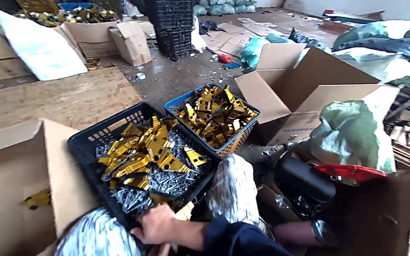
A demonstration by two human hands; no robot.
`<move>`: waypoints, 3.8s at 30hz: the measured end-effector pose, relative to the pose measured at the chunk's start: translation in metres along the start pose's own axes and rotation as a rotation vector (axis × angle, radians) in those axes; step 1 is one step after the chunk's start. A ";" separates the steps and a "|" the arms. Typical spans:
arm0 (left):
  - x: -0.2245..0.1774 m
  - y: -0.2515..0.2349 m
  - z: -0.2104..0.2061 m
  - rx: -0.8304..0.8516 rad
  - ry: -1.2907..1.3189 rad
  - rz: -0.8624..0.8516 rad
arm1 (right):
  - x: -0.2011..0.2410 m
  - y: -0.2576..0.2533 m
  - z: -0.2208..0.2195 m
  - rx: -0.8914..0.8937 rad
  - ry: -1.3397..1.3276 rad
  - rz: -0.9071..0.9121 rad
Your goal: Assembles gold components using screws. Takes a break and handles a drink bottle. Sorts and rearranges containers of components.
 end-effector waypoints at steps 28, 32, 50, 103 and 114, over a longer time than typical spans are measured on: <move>-0.007 0.007 -0.023 0.181 0.160 -0.229 | -0.076 0.051 0.003 -0.609 -0.210 0.505; 0.003 -0.006 -0.017 0.174 0.201 -0.218 | -0.066 0.035 -0.002 -0.671 -0.175 0.504; -0.038 -0.030 0.023 0.294 0.112 -0.323 | -0.092 0.047 0.048 0.067 -0.093 0.369; -0.096 -0.025 0.054 0.267 0.097 -0.722 | -0.113 0.081 0.029 -0.318 -0.823 0.769; -0.104 -0.013 0.026 0.212 -0.340 -0.647 | -0.106 0.089 0.029 -0.351 -0.612 0.617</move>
Point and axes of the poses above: each hand's wrist, its own y-axis away from the middle knuckle, its own z-axis out of the back of the hand, x = y × z, the point moved 2 cm from there along -y, towards the middle knuckle, and after that the axes turned 15 degrees about -z, right-handed, at the moved point
